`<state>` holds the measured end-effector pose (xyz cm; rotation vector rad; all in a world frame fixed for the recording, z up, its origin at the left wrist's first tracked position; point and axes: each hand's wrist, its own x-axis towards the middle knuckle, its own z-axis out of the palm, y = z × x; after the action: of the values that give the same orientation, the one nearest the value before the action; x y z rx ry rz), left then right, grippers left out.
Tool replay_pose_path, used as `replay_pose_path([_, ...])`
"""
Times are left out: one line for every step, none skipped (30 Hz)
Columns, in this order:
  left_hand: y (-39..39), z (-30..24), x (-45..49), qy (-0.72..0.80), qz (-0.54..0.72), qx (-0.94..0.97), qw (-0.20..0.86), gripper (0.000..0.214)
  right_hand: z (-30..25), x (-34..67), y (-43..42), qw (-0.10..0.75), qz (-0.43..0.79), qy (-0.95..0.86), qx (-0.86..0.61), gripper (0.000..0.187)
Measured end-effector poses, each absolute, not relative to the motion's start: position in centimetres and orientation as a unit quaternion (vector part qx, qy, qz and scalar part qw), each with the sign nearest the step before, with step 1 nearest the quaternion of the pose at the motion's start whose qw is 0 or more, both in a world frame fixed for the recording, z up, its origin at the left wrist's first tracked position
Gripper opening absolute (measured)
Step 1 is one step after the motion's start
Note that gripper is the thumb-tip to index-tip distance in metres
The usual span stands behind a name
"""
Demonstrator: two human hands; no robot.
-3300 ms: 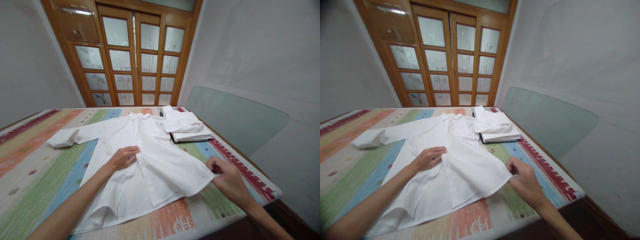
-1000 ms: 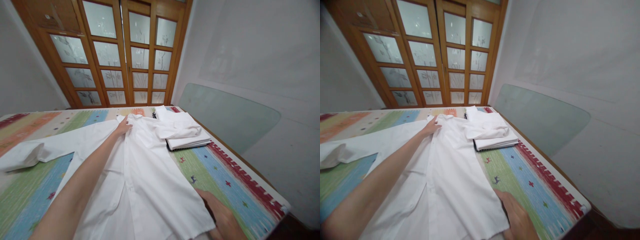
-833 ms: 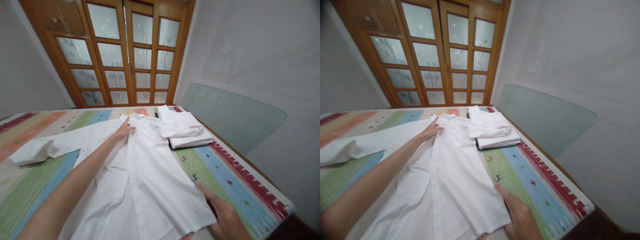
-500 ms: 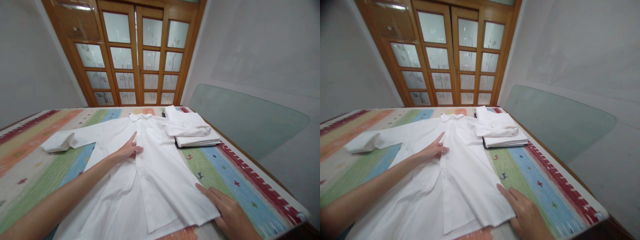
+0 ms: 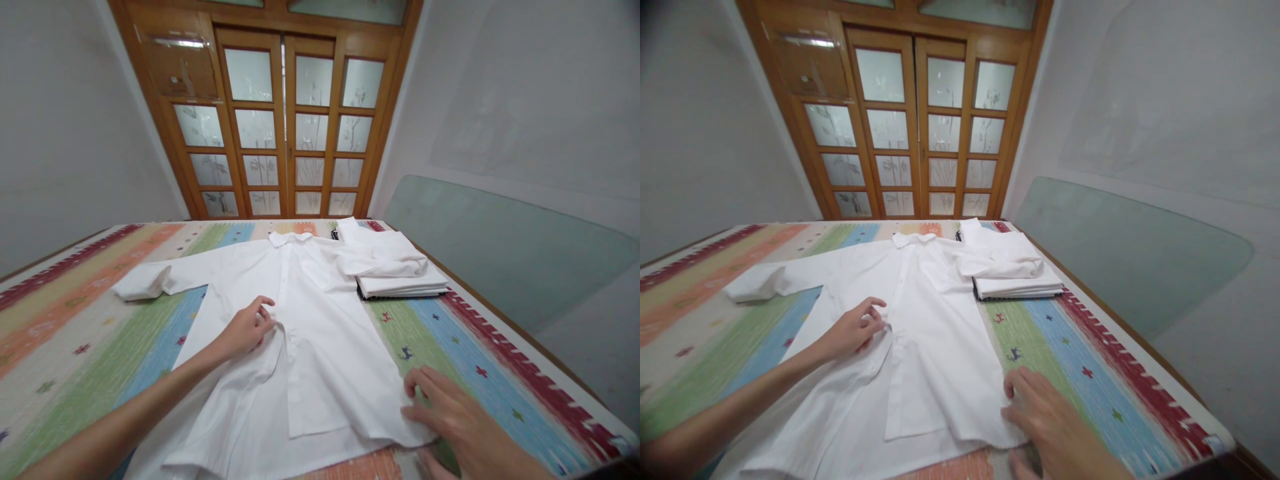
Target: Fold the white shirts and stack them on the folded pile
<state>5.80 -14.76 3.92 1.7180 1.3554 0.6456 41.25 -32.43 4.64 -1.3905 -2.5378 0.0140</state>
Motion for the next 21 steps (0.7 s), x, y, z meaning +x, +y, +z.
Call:
replay_pose_path([-15.4, 4.1, 5.5, 0.535, 0.225, 0.727, 0.368, 0.03, 4.8, 41.0, -32.1, 0.126, 0.004, -0.87, -0.476, 0.012])
replay_pose_path([-16.1, 4.4, 5.2, 0.528, 0.188, 0.763, 0.323, 0.022, 4.8, 40.8, -31.7, 0.131, -0.001, -0.87, -0.475, 0.007])
replay_pose_path([-16.9, 4.6, 5.0, 0.521, 0.148, 0.791, 0.284, 0.019, 4.6, 40.6, -31.2, 0.135, -0.006, -0.869, -0.476, 0.013])
replay_pose_path([-17.6, 4.9, 4.8, 0.518, 0.11, 0.81, 0.25, 0.02, 4.2, 40.5, -30.6, 0.135, -0.008, -0.869, -0.476, 0.019])
replay_pose_path([-18.2, 5.0, 4.8, 0.52, 0.074, 0.821, 0.223, 0.022, 3.8, 40.4, -30.0, 0.128, -0.007, -0.869, -0.479, 0.022])
replay_pose_path([-18.8, 5.1, 4.7, 0.524, 0.045, 0.826, 0.201, 0.023, 3.4, 40.4, -29.4, 0.115, -0.001, -0.867, -0.484, 0.024])
replay_pose_path([-19.2, 5.1, 4.8, 0.53, 0.023, 0.828, 0.183, 0.024, 3.0, 40.4, -28.9, 0.098, 0.007, -0.864, -0.494, 0.025])
replay_pose_path([-19.5, 5.0, 4.8, 0.537, 0.007, 0.827, 0.168, 0.024, 2.7, 40.4, -28.4, 0.078, 0.015, -0.858, -0.508, 0.025])
replay_pose_path([-19.7, 4.9, 4.9, 0.541, -0.004, 0.826, 0.156, 0.023, 2.5, 40.5, -28.1, 0.06, 0.022, -0.847, -0.528, 0.025])
replay_pose_path([-19.8, 4.8, 4.9, 0.543, -0.012, 0.826, 0.147, 0.022, 2.4, 40.5, -27.8, 0.045, 0.031, -0.834, -0.55, 0.024])
replay_pose_path([-19.8, 4.8, 5.0, 0.542, -0.015, 0.828, 0.142, 0.02, 2.4, 40.6, -27.6, 0.03, 0.043, -0.819, -0.571, 0.024])
replay_pose_path([-19.6, 4.7, 5.0, 0.541, -0.015, 0.829, 0.139, 0.018, 2.5, 40.7, -27.4, 0.017, 0.059, -0.805, -0.59, 0.023])
replay_pose_path([-19.5, 4.8, 5.1, 0.54, -0.011, 0.83, 0.139, 0.018, 2.7, 40.8, -27.3, 0.005, 0.076, -0.793, -0.604, 0.023])
replay_pose_path([-19.3, 4.9, 5.2, 0.541, -0.001, 0.829, 0.14, 0.018, 2.9, 40.8, -27.3, -0.006, 0.093, -0.783, -0.615, 0.022])
replay_pose_path([-19.1, 5.1, 5.3, 0.543, 0.015, 0.827, 0.142, 0.02, 3.2, 40.9, -27.2, -0.016, 0.104, -0.775, -0.623, 0.022])
replay_pose_path([-18.9, 5.2, 5.4, 0.546, 0.035, 0.825, 0.143, 0.021, 3.5, 40.9, -27.2, -0.022, 0.11, -0.769, -0.629, 0.022])
replay_pose_path([-18.8, 5.4, 5.6, 0.545, 0.056, 0.824, 0.145, 0.024, 3.8, 41.0, -27.2, -0.026, 0.113, -0.764, -0.635, 0.021])
replay_pose_path([-18.8, 5.4, 5.8, 0.538, 0.075, 0.826, 0.151, 0.026, 4.0, 41.0, -27.2, -0.029, 0.115, -0.759, -0.64, 0.019])
replay_pose_path([-18.9, 5.4, 6.0, 0.522, 0.087, 0.833, 0.163, 0.029, 4.3, 41.0, -27.3, -0.028, 0.119, -0.756, -0.643, 0.017])
replay_pose_path([-19.0, 5.3, 6.2, 0.498, 0.09, 0.844, 0.178, 0.031, 4.5, 41.0, -27.3, -0.023, 0.123, -0.757, -0.642, 0.015])
replay_pose_path([-19.1, 5.1, 6.5, 0.47, 0.088, 0.856, 0.194, 0.033, 4.6, 41.0, -27.3, -0.014, 0.126, -0.76, -0.638, 0.014])
